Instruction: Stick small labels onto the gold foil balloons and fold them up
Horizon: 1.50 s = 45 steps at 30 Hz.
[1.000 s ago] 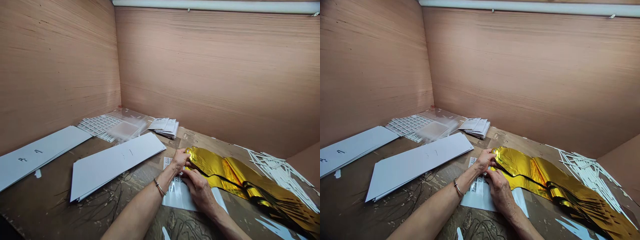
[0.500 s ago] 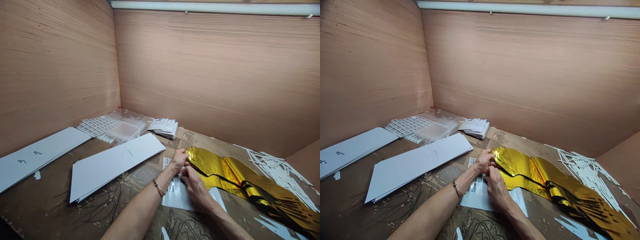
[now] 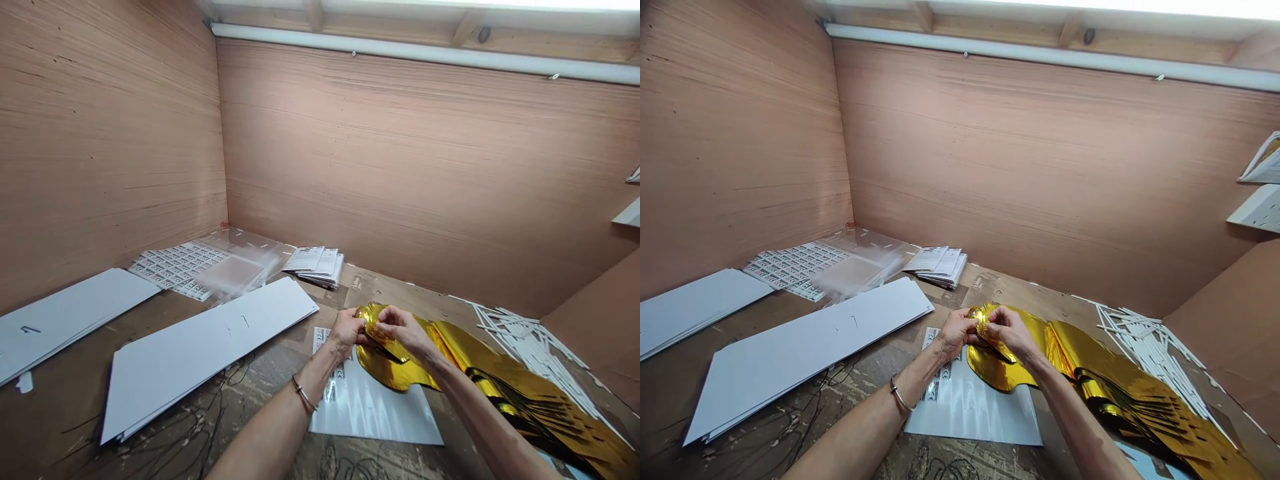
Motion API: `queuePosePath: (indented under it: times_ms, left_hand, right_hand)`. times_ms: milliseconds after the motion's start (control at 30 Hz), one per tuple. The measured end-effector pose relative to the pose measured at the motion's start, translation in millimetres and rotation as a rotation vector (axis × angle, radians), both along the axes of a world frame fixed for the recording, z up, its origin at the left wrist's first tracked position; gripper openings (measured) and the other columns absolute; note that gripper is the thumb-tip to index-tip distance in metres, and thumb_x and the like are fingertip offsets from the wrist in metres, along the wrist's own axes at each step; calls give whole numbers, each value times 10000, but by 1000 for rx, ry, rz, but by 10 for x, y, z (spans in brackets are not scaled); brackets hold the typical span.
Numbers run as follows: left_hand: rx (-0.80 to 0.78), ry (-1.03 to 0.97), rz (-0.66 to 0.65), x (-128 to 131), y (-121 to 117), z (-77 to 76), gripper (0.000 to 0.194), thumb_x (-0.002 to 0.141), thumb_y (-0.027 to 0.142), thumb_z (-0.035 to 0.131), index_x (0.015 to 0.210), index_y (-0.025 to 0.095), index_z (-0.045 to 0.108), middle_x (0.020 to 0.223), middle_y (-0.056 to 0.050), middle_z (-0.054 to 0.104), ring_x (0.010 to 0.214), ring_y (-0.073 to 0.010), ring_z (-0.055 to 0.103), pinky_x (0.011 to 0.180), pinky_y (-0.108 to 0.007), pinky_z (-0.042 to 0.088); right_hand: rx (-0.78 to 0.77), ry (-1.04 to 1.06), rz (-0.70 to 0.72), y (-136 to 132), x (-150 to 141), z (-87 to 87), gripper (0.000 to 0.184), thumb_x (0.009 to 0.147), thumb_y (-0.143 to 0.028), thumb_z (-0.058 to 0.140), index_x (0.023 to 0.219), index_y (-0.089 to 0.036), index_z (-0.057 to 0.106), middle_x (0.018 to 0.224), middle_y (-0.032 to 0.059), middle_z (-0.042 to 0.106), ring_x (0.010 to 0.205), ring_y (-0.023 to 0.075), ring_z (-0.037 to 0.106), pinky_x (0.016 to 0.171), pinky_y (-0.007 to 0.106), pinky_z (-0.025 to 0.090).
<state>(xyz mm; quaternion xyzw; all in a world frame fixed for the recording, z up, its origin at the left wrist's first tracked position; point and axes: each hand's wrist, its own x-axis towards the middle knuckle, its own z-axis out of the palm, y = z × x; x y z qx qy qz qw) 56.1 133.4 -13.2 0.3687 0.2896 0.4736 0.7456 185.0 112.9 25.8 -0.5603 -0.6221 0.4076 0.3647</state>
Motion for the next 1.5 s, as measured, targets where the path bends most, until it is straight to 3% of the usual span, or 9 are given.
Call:
queuePosePath:
  times_ms: [300, 600, 767, 933, 1067, 1167, 1267, 1367, 1500]
  left_hand:
    - [-6, -2, -4, -5, -4, 9, 231, 481, 199, 619, 661, 109, 504, 541, 27, 459, 437, -74, 460, 435, -252, 447]
    - [-5, 2, 4, -10, -4, 6, 253, 473, 222, 634, 672, 107, 528, 566, 11, 490, 457, -80, 463, 451, -260, 445]
    - [-18, -6, 27, -3, -5, 4, 213, 463, 194, 614, 622, 114, 495, 528, 28, 464, 440, -66, 443, 453, -241, 432]
    - [-23, -31, 21, 3, -5, -5, 223, 526, 260, 625, 589, 120, 464, 472, 44, 424, 377, -27, 366, 385, -171, 361]
    - [-29, -25, 7, -11, -27, 20, 274, 537, 322, 637, 617, 115, 476, 496, 17, 473, 393, -50, 425, 386, -180, 382]
    - [-13, -27, -32, -31, -46, 30, 313, 557, 362, 625, 692, 105, 508, 577, -29, 544, 441, -104, 508, 427, -248, 445]
    - [4, -20, -45, -47, -48, 21, 366, 584, 403, 616, 755, 93, 525, 655, -68, 579, 478, -142, 550, 453, -298, 474]
    - [27, -23, -41, -50, -43, 11, 394, 606, 436, 608, 772, 88, 528, 673, -76, 583, 482, -142, 552, 450, -297, 475]
    - [22, -24, -25, -41, -45, 19, 410, 597, 466, 617, 736, 92, 522, 611, -47, 565, 453, -115, 524, 452, -285, 474]
  right_hand:
    - [7, -98, 9, 262, 46, -45, 203, 564, -328, 527, 655, -176, 426, 551, -37, 492, 501, 94, 443, 495, 226, 356]
    - [206, -397, -93, 326, 15, -187, 30, 628, -203, 465, 617, -178, 454, 562, -25, 501, 567, 119, 451, 530, 227, 323]
    - [360, -546, -109, 176, -29, -199, 95, 719, -181, 412, 682, -177, 500, 713, 30, 526, 711, 158, 460, 651, 268, 329]
    - [629, -996, -94, -183, -72, -209, 197, 800, -291, 417, 795, -165, 569, 818, 79, 532, 787, 195, 438, 694, 300, 315]
    - [694, -1183, -109, -355, -117, -304, 153, 752, -154, 462, 845, -137, 583, 811, 91, 559, 789, 203, 447, 688, 302, 312]
    - [681, -1138, -147, -322, -114, -362, 173, 738, -82, 434, 760, -147, 593, 743, 71, 574, 749, 183, 464, 683, 288, 315]
    - [601, -971, -233, -232, -70, -354, 190, 766, -148, 436, 634, -156, 573, 650, 51, 569, 671, 161, 479, 641, 267, 326]
    - [428, -721, -293, -155, 3, -311, 194, 730, -266, 511, 571, -164, 550, 581, 24, 564, 584, 140, 487, 556, 244, 324]
    - [146, -332, -258, -79, 104, -311, 284, 646, -424, 578, 539, -162, 554, 498, -3, 547, 487, 121, 465, 477, 227, 321]
